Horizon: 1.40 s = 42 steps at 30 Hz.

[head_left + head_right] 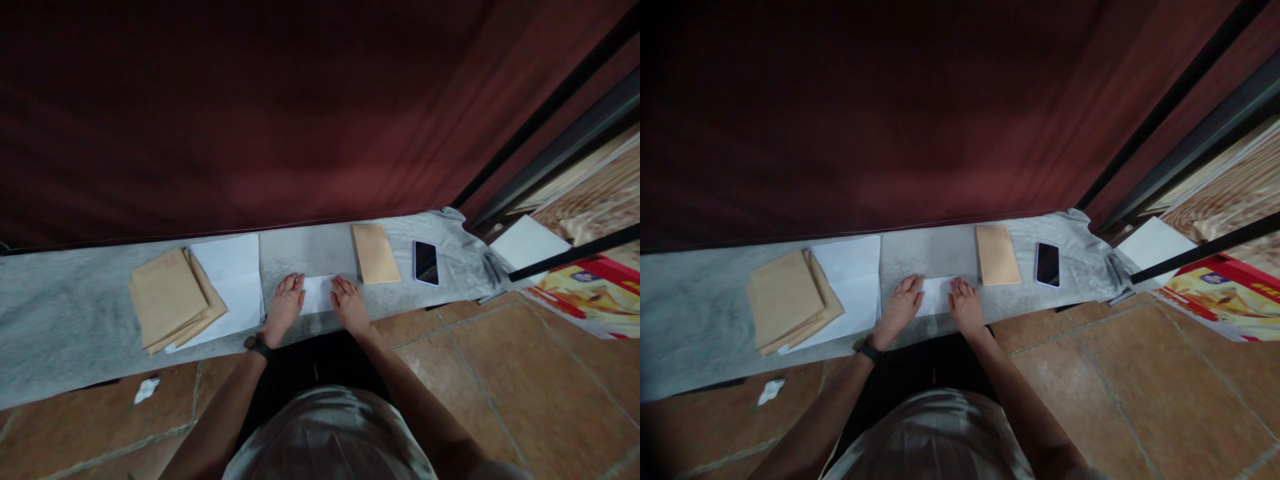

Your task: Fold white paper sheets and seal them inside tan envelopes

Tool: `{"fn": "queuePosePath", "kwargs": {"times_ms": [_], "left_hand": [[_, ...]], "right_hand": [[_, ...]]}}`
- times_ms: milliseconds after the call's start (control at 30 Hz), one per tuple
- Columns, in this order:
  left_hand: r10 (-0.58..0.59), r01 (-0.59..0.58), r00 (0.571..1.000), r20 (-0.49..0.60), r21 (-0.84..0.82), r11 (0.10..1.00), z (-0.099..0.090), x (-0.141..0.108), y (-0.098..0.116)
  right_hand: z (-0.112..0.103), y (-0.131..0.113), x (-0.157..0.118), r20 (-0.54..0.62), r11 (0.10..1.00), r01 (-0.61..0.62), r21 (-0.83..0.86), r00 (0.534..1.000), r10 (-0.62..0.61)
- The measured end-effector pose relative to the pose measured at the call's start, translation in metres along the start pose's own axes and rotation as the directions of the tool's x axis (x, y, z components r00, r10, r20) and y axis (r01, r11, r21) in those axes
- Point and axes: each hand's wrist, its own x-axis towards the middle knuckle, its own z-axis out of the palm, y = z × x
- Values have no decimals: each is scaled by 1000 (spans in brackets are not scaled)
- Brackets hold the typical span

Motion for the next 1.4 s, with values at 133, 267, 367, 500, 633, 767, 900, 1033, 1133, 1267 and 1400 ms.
{"fn": "queuePosePath", "kwargs": {"times_ms": [133, 267, 367, 500, 633, 767, 900, 1033, 1133, 1267, 1400], "left_hand": [[5, -1, 997, 81, -39, 999, -12, 22, -7], [-8, 14, 995, 99, -62, 998, -22, 34, -8], [-31, 35, 998, 55, -63, 997, -36, 33, -1], [-38, 22, 981, -191, -84, 996, -69, 25, 13], [70, -93, 958, -278, -71, 993, -82, 10, 18], [109, -118, 982, -155, -47, 992, -48, -19, 16], [120, -123, 991, -52, -49, 991, -10, -47, 11], [101, -101, 995, -7, -72, 992, -3, -58, 5], [113, -110, 993, 40, -78, 991, -11, -57, 6], [71, -67, 997, 35, -107, 992, -14, -53, 23], [44, -47, 999, -28, -109, 993, 4, -46, 50]], "right_hand": [[-2, 0, 32, 63, 998, 22, -59, 998, -18], [-4, -2, 48, 79, 996, 16, -84, 997, -9], [-17, -1, 56, 68, 996, 6, -87, 998, 0], [-49, 1, 60, -69, 997, 70, -35, 995, -72], [-63, 1, 44, -199, 991, 130, 4, 972, -127], [-38, 7, 8, -111, 988, 153, 6, 982, -152], [-11, 14, -29, -16, 979, 193, 71, 981, -192], [-6, 11, -42, -21, 969, 210, 127, 978, -209], [-6, 2, -35, -16, 968, 216, 129, 976, -215], [1, -12, -23, 46, 970, 220, 100, 973, -225], [12, -22, -20, 90, 977, 211, 41, 973, -214]]}}
